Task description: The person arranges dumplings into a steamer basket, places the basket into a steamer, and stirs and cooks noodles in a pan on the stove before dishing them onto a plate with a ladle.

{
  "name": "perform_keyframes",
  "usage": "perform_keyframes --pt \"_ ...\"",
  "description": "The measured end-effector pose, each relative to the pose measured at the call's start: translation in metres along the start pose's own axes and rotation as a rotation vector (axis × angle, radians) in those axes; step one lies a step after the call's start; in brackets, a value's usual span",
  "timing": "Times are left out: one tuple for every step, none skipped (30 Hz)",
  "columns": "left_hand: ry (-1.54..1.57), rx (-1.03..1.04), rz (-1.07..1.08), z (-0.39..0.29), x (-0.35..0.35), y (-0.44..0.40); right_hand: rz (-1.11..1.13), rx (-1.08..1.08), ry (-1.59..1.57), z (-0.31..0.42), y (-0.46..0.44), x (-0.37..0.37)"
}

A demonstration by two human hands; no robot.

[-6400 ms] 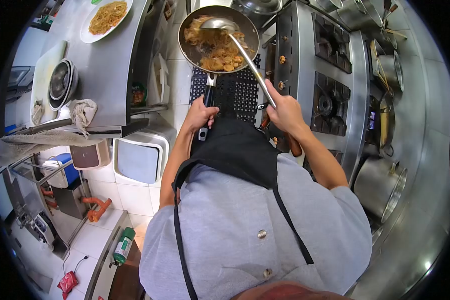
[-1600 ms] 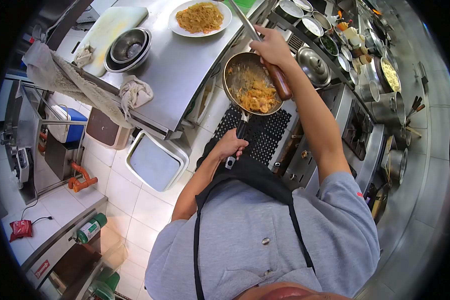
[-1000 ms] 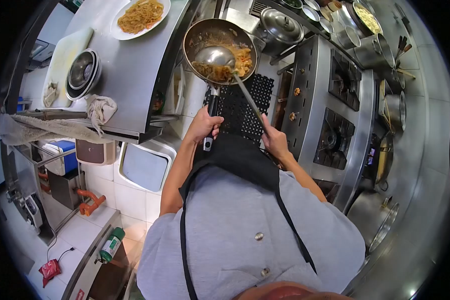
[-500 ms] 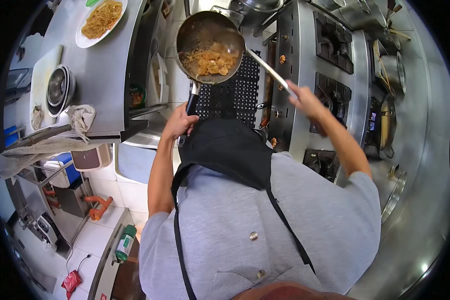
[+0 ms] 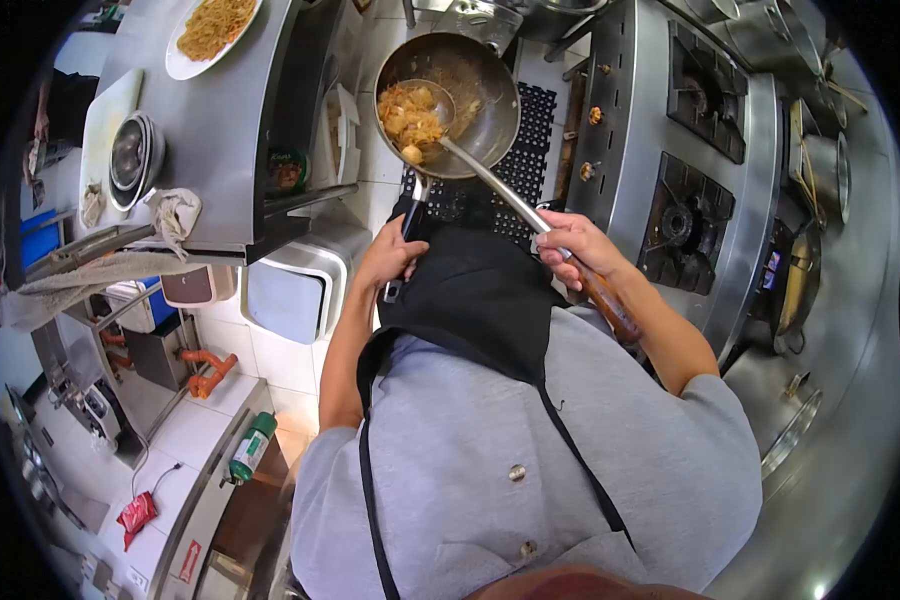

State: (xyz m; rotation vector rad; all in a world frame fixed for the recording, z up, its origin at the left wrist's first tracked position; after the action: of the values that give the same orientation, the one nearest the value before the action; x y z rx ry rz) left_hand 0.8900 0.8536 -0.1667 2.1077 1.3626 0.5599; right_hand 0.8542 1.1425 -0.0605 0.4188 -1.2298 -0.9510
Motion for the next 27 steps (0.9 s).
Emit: perform_keyframes --pt "0.005 0.001 -0.010 -0.006 0.002 0.001 0.006 0.020 -0.001 0.005 -0.002 0.004" --pt "0.087 -0.009 -0.010 -0.013 0.002 -0.001 0.004 0.012 0.018 0.010 -0.005 0.007" --pt "0.172 -0.021 -0.010 -0.017 0.002 -0.002 0.011 0.014 0.035 0.017 -0.006 0.008" --pt "0.199 -0.010 -0.013 -0.022 -0.001 -0.003 0.007 0.012 0.041 0.025 -0.009 0.010" --pt "0.204 0.004 -0.028 -0.028 -0.006 -0.005 0.003 0.007 0.048 0.033 -0.014 0.013" --pt "0.196 0.013 -0.025 -0.033 -0.012 -0.006 0.049 -0.017 0.031 0.041 -0.016 0.025" --pt "0.186 0.015 -0.018 -0.036 -0.020 -0.006 0.057 -0.016 0.044 0.048 -0.022 0.033" --pt "0.184 0.032 -0.020 -0.034 -0.030 -0.010 0.050 -0.017 0.009 0.054 -0.026 0.039" --pt "0.189 0.043 -0.028 -0.042 -0.042 -0.009 0.043 -0.023 -0.022 0.063 -0.031 0.045" --pt "0.151 0.059 -0.019 -0.056 -0.054 -0.004 0.050 -0.024 -0.037 0.073 -0.034 0.053" --pt "0.115 0.078 -0.015 -0.068 -0.065 0.000 0.055 -0.026 -0.012 0.083 -0.035 0.062" --pt "0.124 0.104 -0.035 -0.077 -0.077 0.002 0.060 -0.042 -0.034 0.096 -0.033 0.074" --pt "0.145 0.089 -0.037 -0.082 -0.085 0.007 0.069 -0.054 -0.057 0.108 -0.032 0.088" --pt "0.162 0.071 -0.043 -0.085 -0.096 0.012 0.050 -0.098 -0.032 0.121 -0.031 0.105" --pt "0.211 0.095 -0.034 -0.089 -0.105 0.016 0.062 -0.125 -0.013 0.134 -0.031 0.117" --pt "0.245 0.112 -0.042 -0.095 -0.115 0.023 0.053 -0.148 0.034 0.148 -0.031 0.134" --pt "0.280 0.131 -0.043 -0.103 -0.123 0.030 0.039 -0.174 0.079 0.163 -0.029 0.152" --pt "0.284 0.143 -0.054 -0.110 -0.133 0.037 0.045 -0.191 0.102 0.178 -0.029 0.167" --pt "0.302 0.174 -0.066 -0.115 -0.142 0.046 0.048 -0.208 0.124 0.191 -0.030 0.181" --pt "0.322 0.202 -0.077 -0.119 -0.149 0.055 0.103 -0.233 0.132 0.204 -0.033 0.198" --pt "0.331 0.208 -0.083 -0.118 -0.156 0.062 0.121 -0.264 0.172 0.217 -0.037 0.215" --pt "0.346 0.213 -0.107 -0.114 -0.162 0.072 0.159 -0.277 0.189 0.229 -0.045 0.230" --pt "0.361 0.220 -0.133 -0.111 -0.167 0.081 0.200 -0.290 0.207 0.240 -0.053 0.244" --pt "0.379 0.222 -0.160 -0.112 -0.169 0.092 0.231 -0.310 0.233 0.249 -0.062 0.260" --pt "0.387 0.226 -0.171 -0.109 -0.171 0.103 0.221 -0.330 0.275 0.258 -0.073 0.273" --pt "0.359 0.195 -0.212 -0.104 -0.173 0.115 0.212 -0.319 0.337 0.268 -0.086 0.282" --pt "0.329 0.163 -0.250 -0.098 -0.173 0.125 0.203 -0.311 0.397 0.279 -0.100 0.289"
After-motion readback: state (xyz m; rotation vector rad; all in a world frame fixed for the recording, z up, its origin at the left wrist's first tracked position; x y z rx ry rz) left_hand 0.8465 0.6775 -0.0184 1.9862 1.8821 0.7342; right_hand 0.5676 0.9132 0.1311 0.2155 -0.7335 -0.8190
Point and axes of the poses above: each hand's wrist, its own y-axis away from the middle knuckle, its own x-axis out of the palm, z = x × y, the point moved 4 cm from there along -y, towards the middle knuckle, and after that the axes turned 12 degrees about -y, right-handed, at the moved point
